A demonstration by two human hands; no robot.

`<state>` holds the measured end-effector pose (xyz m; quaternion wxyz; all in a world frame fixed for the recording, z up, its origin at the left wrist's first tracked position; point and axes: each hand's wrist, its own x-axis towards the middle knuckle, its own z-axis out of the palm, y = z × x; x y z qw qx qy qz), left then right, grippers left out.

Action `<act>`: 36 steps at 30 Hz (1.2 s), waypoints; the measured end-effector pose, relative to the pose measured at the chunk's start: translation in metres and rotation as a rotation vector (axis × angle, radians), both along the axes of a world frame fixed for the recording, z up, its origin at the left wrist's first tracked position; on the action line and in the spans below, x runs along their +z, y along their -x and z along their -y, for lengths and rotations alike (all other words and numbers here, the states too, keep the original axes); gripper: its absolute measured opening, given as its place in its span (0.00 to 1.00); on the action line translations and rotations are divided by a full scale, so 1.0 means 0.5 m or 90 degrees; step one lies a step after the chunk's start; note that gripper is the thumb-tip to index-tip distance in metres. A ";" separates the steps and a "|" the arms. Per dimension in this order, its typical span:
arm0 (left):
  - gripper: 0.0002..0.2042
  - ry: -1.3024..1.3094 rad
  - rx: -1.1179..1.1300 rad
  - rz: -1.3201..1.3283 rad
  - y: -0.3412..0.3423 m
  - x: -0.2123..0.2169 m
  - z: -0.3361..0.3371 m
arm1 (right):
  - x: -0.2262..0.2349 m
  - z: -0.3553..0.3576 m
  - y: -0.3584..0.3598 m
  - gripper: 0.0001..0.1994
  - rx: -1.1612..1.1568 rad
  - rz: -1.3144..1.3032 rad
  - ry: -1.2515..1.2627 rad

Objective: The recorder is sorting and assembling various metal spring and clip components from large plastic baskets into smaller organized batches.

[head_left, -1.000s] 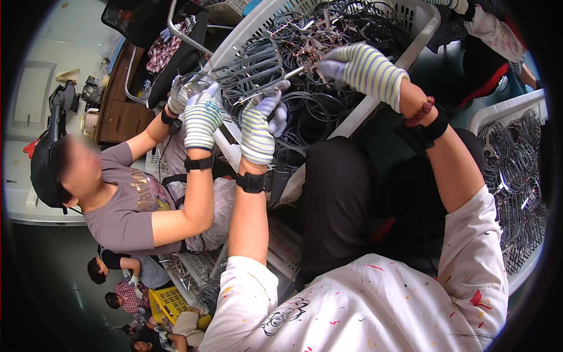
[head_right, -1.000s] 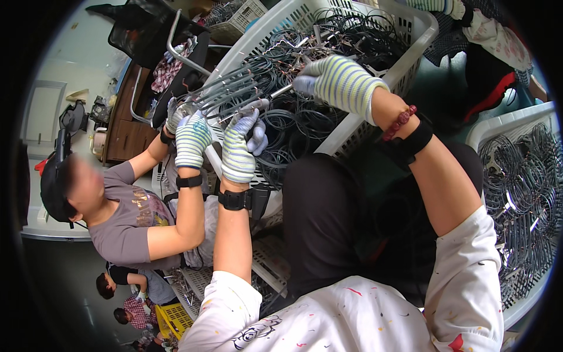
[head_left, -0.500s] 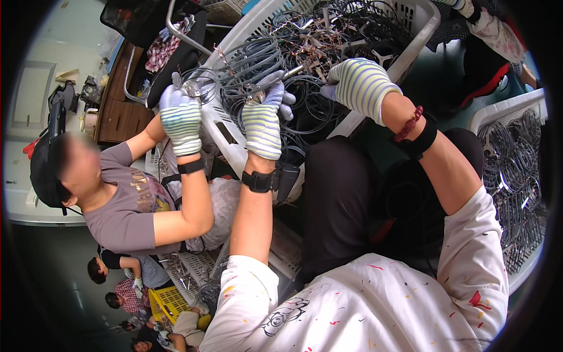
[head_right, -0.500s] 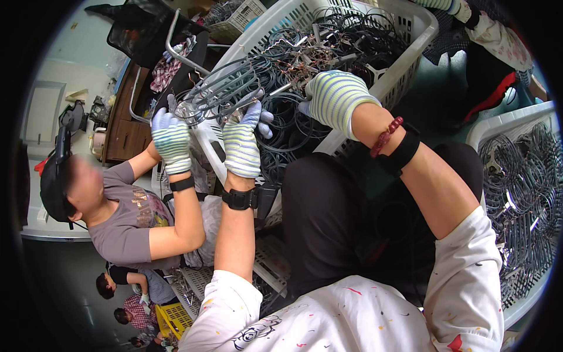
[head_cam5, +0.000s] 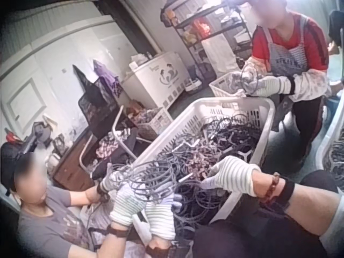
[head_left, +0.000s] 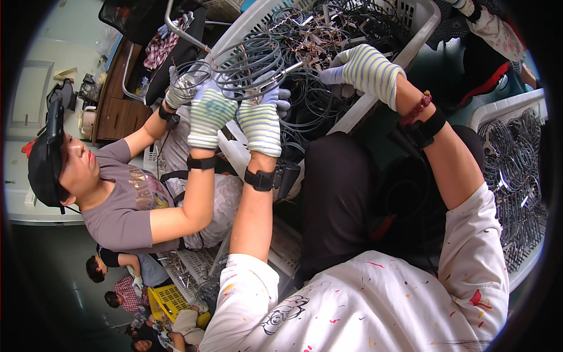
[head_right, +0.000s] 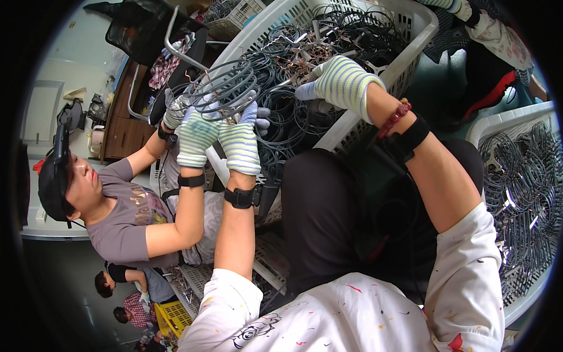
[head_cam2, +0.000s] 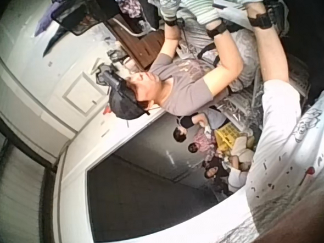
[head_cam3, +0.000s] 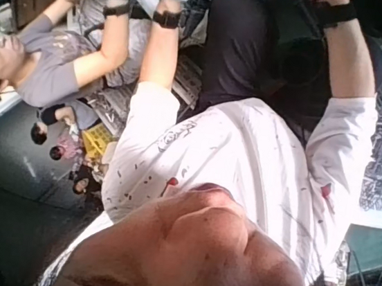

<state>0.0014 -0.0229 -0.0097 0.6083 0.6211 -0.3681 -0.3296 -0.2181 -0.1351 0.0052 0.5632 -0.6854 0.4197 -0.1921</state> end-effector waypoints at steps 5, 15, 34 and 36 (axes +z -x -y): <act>0.11 0.004 -0.088 0.056 0.024 0.014 -0.015 | -0.008 0.002 -0.009 0.17 -0.033 -0.162 0.163; 0.12 0.016 -0.175 -0.039 -0.002 -0.024 -0.009 | -0.041 0.028 -0.003 0.18 -0.026 -0.133 0.096; 0.10 -0.058 -0.160 0.021 -0.012 -0.015 -0.026 | -0.041 0.042 0.000 0.14 0.030 0.088 -0.214; 0.11 -0.049 -0.147 0.026 -0.013 -0.018 -0.026 | -0.033 0.023 -0.006 0.13 0.055 0.167 -0.314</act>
